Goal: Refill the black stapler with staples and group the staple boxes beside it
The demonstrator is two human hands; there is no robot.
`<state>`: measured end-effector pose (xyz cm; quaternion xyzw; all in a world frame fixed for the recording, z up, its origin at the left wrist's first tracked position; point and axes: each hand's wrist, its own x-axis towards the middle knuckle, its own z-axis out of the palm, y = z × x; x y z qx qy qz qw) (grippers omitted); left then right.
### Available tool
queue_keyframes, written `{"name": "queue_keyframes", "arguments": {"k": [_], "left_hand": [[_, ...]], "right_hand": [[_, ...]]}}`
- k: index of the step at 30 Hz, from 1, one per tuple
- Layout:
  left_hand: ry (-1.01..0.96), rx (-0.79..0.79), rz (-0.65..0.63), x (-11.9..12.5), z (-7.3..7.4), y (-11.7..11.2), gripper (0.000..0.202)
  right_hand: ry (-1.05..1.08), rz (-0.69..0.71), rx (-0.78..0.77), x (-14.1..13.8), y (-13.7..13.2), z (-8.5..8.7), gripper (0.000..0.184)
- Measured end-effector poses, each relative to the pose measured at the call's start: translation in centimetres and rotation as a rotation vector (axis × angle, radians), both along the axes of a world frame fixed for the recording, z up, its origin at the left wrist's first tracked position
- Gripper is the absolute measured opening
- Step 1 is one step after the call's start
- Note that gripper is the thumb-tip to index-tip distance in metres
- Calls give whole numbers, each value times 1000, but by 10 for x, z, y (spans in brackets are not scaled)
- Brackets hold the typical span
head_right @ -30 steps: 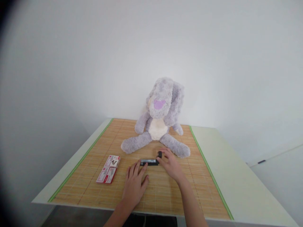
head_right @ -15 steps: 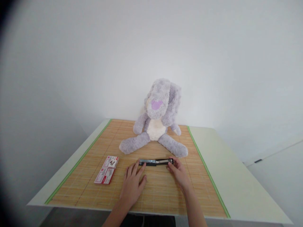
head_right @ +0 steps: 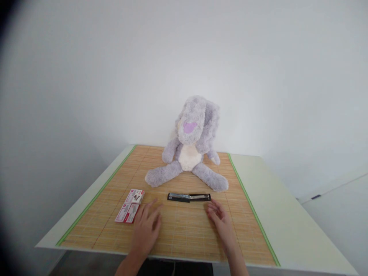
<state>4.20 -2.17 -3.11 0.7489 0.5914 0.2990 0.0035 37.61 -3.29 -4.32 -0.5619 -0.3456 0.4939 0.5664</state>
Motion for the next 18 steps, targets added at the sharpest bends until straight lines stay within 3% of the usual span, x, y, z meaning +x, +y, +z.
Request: {"name": "queue_keyframes", "arguments": {"k": [4,8,12,16,18], "left_hand": [[73,-9,349,-42,11,-15,39],[138,-57,438,-57,11,-25,39],[69,-58,299,-43,0,-28,42],[-54,-179,-87,-15,-6,-23,41],[-118,-262,-222,0,-4,-18,45]], "right_hand": [[-22,51,-77,-1,-32,2,62],[-65,72,-136,-15,-46,18,59],[-97,87,-132,-38,-43,34,58],[-46,203,-190,-64,-37,35,64],[8,274,-237,-76,-36,31,65]]}}
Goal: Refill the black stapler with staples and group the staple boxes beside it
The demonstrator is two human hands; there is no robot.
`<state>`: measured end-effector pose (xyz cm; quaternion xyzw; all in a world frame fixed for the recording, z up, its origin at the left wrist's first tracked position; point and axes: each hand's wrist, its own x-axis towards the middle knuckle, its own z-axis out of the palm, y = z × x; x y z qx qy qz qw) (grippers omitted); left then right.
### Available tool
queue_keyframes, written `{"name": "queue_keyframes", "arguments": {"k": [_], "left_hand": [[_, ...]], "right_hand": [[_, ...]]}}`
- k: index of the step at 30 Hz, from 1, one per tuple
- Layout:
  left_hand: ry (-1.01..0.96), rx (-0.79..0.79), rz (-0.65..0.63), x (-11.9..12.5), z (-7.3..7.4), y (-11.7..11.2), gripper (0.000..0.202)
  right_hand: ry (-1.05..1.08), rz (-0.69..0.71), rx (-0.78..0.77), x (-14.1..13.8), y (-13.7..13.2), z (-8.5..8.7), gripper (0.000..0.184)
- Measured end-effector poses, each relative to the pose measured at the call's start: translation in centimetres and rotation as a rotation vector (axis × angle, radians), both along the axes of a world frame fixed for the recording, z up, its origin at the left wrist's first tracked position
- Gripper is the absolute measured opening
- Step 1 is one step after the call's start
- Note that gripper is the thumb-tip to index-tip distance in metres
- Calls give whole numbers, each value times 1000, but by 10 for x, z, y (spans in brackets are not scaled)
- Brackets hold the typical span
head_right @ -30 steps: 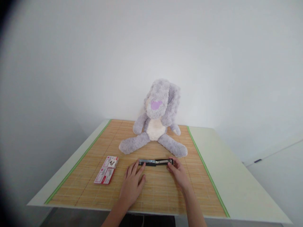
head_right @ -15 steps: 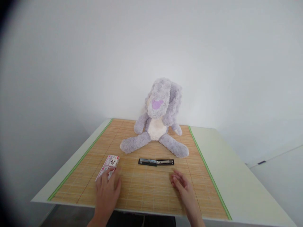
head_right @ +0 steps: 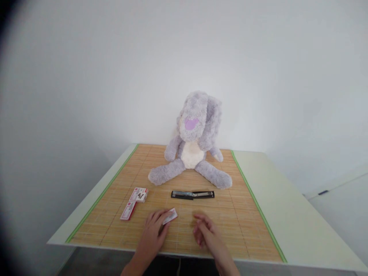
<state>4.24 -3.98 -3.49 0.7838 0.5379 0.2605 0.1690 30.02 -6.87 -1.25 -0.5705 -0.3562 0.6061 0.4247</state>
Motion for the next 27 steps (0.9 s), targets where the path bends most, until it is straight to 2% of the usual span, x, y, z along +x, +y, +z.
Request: {"name": "queue_keyframes", "arguments": {"k": [5,9,13,16,19,22,24,27], "left_hand": [[-125,-107,-108,34,10,11,66],[-91,-122,-179,49,16,17,64],[-89,-135,-224,49,19,21,61],[-100,-120,-199,40,17,26,63],[-102,-106,-162,26,14,32,60],[-102,-118,-177,15,15,37,43],[-103,-129,-188,11,16,39,33],[-117,-137,-184,8,17,42,29]], "right_hand": [[68,63,-42,-14,2,-9,63],[82,65,-75,-15,6,-8,61],[71,73,-98,-8,9,-8,58],[-80,41,-46,3,12,-13,58],[-257,26,90,13,19,-14,56],[-540,182,239,13,27,-5,60],[-710,294,281,8,32,4,55],[-828,346,300,2,38,12,43]]}}
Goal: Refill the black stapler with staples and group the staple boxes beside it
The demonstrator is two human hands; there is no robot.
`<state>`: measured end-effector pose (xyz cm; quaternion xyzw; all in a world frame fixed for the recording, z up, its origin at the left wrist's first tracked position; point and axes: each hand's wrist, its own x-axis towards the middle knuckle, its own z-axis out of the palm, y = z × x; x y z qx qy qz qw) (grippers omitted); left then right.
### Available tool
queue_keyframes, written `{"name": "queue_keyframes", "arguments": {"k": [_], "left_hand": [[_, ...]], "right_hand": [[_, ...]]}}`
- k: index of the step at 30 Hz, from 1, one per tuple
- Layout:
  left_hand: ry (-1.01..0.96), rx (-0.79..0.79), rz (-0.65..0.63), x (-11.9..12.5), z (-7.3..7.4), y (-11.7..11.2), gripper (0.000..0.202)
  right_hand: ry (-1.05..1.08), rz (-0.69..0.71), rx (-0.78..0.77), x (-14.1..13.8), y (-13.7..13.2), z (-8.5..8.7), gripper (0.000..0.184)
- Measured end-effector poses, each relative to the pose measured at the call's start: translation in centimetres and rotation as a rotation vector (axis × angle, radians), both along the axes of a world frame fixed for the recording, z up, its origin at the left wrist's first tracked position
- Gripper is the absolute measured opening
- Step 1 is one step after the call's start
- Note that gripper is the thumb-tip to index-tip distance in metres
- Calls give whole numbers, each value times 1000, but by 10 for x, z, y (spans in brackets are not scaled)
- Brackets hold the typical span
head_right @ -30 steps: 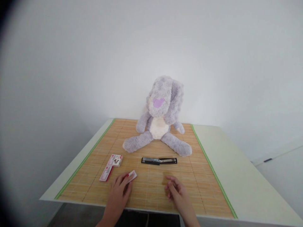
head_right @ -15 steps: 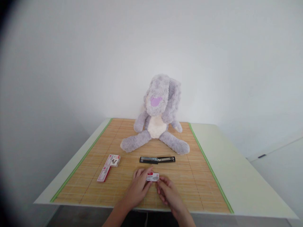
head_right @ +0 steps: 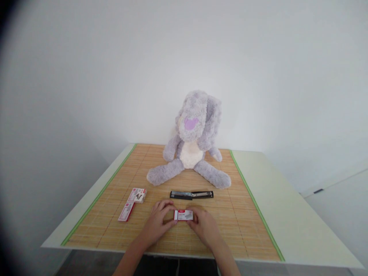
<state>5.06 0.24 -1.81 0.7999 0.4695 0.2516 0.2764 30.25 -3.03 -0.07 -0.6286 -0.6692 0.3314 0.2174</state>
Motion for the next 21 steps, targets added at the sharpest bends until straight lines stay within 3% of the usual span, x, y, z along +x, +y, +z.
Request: {"name": "queue_keyframes", "arguments": {"k": [9,12,17,21], "left_hand": [[19,21,32,-5,-2,2,30],[21,26,27,-4,-2,2,31],[3,20,23,-4,-1,2,32],[-5,25,19,-5,-1,1,32]], "right_hand": [[14,-6,18,20,6,-12,45],[-5,-12,34,12,9,2,47],[-221,107,58,-24,24,29,20],[-320,161,55,-48,37,32,13]]}}
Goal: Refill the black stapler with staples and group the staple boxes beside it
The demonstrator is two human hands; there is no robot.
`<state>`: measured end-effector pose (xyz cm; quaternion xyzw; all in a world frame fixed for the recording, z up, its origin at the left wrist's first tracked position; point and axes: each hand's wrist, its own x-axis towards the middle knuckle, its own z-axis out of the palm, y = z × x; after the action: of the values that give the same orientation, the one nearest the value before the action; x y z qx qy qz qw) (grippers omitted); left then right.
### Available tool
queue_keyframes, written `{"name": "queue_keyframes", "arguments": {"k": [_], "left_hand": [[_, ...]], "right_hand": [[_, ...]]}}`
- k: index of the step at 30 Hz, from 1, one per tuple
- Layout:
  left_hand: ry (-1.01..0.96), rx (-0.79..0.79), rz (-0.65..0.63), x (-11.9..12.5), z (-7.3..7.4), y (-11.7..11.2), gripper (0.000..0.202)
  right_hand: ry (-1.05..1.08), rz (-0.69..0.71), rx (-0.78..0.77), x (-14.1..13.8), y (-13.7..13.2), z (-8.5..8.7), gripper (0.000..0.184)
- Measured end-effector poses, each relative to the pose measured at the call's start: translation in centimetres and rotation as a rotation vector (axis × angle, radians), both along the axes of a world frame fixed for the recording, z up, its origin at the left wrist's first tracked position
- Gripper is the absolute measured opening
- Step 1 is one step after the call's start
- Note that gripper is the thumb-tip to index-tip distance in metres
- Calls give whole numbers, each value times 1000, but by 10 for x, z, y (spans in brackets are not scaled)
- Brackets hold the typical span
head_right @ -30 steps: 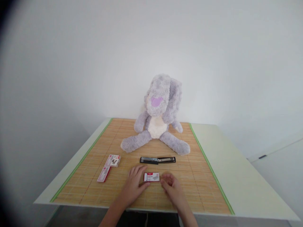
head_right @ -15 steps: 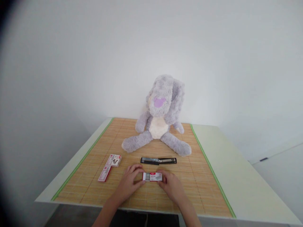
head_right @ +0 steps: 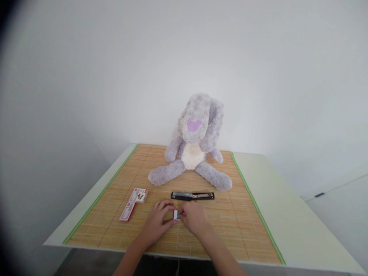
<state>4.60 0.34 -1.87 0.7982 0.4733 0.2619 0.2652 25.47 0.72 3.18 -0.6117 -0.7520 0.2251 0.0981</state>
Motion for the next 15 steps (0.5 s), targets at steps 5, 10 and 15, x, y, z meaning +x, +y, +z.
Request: {"name": "queue_keyframes", "arguments": {"k": [5,10,15], "left_hand": [[-8,9,8,0,1,-1,32],[-20,-4,5,-1,-2,0,33],[-13,-14,5,-1,-3,1,33]], "right_hand": [[-75,49,-7,-10,9,-3,15],[-37,70,-11,-2,8,3,13],[71,69,-8,17,1,6,13]]}}
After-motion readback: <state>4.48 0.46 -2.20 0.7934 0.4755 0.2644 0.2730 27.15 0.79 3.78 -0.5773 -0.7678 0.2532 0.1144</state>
